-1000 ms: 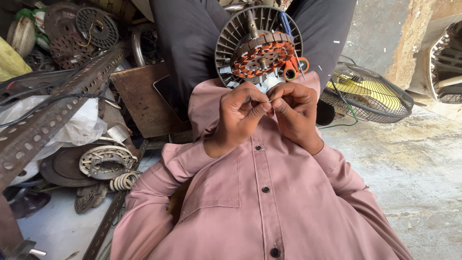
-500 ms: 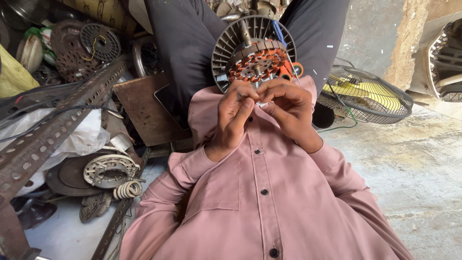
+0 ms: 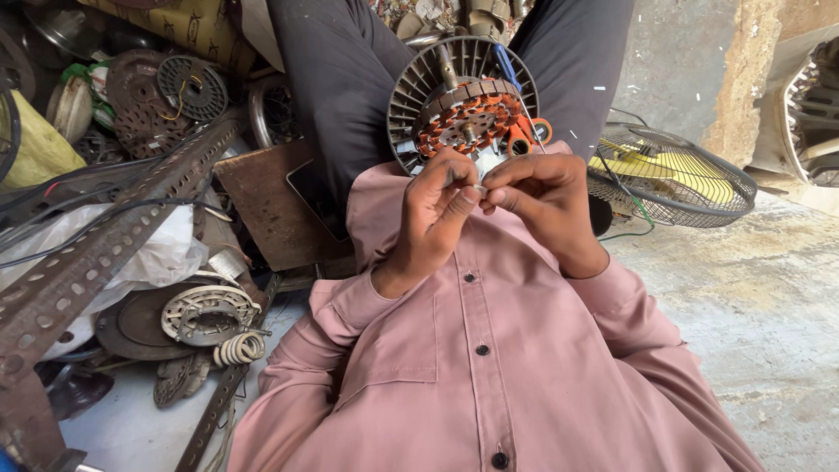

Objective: The person sits and works on a disassembled electrical motor rotor, using a screwdriver to adjust the copper windings and commutator segments. They manipulate the wires and components with their hands, occasionally using the tool to pry or align parts.

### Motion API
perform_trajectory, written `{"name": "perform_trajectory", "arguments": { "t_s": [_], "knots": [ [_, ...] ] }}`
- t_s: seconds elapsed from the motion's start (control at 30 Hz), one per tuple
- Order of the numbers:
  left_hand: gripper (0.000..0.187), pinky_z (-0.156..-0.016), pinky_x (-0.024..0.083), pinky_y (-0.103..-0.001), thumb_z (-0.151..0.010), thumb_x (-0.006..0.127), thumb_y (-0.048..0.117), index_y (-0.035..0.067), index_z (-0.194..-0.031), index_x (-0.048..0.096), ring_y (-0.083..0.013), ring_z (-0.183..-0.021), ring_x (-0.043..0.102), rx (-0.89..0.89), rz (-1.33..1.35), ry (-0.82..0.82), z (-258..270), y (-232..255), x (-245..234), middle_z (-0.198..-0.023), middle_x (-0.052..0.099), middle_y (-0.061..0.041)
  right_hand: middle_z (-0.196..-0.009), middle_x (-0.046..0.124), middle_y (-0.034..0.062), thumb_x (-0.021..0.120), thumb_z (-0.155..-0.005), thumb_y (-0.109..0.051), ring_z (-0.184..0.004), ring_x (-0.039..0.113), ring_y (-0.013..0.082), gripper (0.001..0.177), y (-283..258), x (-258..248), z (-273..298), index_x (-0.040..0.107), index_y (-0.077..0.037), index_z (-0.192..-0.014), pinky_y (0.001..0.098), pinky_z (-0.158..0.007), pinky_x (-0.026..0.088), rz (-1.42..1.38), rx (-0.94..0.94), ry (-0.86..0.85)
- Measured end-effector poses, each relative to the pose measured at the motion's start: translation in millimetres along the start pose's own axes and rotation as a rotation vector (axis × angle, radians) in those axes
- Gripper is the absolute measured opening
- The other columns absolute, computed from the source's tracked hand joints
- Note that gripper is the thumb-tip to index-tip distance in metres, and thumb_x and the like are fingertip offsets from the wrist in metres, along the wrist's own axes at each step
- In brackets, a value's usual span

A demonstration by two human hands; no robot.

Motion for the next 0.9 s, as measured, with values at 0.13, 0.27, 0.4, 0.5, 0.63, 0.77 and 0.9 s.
{"name": "perform_trajectory", "arguments": {
  "t_s": [0.13,0.27,0.4,0.5,0.63,0.77,0.9],
  "knots": [
    [0.013,-0.081,0.053,-0.026,-0.107,0.062,0.006,-0.004,-0.1,0.058,-0.0109,-0.087,0.06,0.002,0.056,0.023,-1,2,3,-0.102,0.053,-0.006,-0.092,0.074,0.0154,0.081,-0.091,-0.002,-0.081,0.072,0.0202,0.013,25,-6,1,0.073,0.006,-0.098,0.0308,-0.077,0.061,-0.25,0.01,0.016],
    [0.009,-0.076,0.052,-0.025,-0.102,0.066,0.0,-0.004,-0.096,0.061,-0.0106,-0.083,0.061,0.072,-0.194,0.052,-2,8,3,-0.098,0.057,-0.006,-0.093,0.074,0.0154,0.082,-0.091,-0.002,-0.083,0.072,0.02,0.013,31,-9,4,0.073,0.006,-0.096,0.0304,-0.078,0.059,-0.198,0.002,0.018],
    [0.008,-0.077,0.052,-0.025,-0.097,0.071,-0.001,-0.004,-0.094,0.065,-0.0107,-0.085,0.061,0.062,-0.25,0.041,-1,8,-1,-0.096,0.061,-0.005,-0.096,0.073,0.0144,0.082,-0.091,-0.002,-0.085,0.071,0.0179,0.013,32,-8,7,0.072,0.005,-0.097,0.0292,-0.081,0.059,-0.212,0.022,0.032],
    [0.009,-0.081,0.05,-0.026,-0.095,0.075,-0.001,-0.004,-0.093,0.067,-0.0116,-0.089,0.06,0.013,-0.095,-0.044,-5,3,-7,-0.096,0.061,-0.006,-0.101,0.072,0.0127,0.081,-0.093,-0.003,-0.092,0.07,0.0161,0.013,33,-8,11,0.07,0.004,-0.098,0.0278,-0.087,0.057,-0.232,0.041,0.04],
    [0.009,-0.086,0.049,-0.026,-0.095,0.076,0.0,-0.002,-0.093,0.067,-0.0104,-0.092,0.059,-0.024,-0.029,-0.139,-8,-1,-18,-0.097,0.061,-0.005,-0.102,0.069,0.0086,0.077,-0.099,-0.004,-0.09,0.066,0.0117,0.013,37,-4,15,0.068,0.003,-0.103,0.0239,-0.085,0.054,-0.212,0.015,0.022],
    [0.01,-0.089,0.051,-0.025,-0.1,0.072,0.006,-0.002,-0.098,0.065,-0.0092,-0.095,0.06,-0.103,0.066,-0.076,-5,-11,-14,-0.103,0.059,-0.003,-0.103,0.068,0.0072,0.077,-0.101,-0.006,-0.093,0.065,0.011,0.015,39,-3,16,0.065,0.003,-0.105,0.0227,-0.084,0.055,-0.076,-0.044,0.068],
    [0.011,-0.09,0.049,-0.024,-0.103,0.069,0.01,0.0,-0.103,0.064,-0.0105,-0.097,0.059,-0.124,0.081,-0.008,-7,-16,-12,-0.105,0.058,-0.003,-0.106,0.071,0.0099,0.079,-0.094,-0.001,-0.09,0.067,0.0114,0.023,36,-7,11,0.067,0.006,-0.111,0.0238,-0.079,0.055,0.062,-0.014,0.087]
  ]
}}
Point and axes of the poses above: each hand's wrist, its own z-axis away from the middle knuckle, its own x-axis out of the palm, y = z × x, the point moved 1 cm from there along -z, towards the middle knuckle
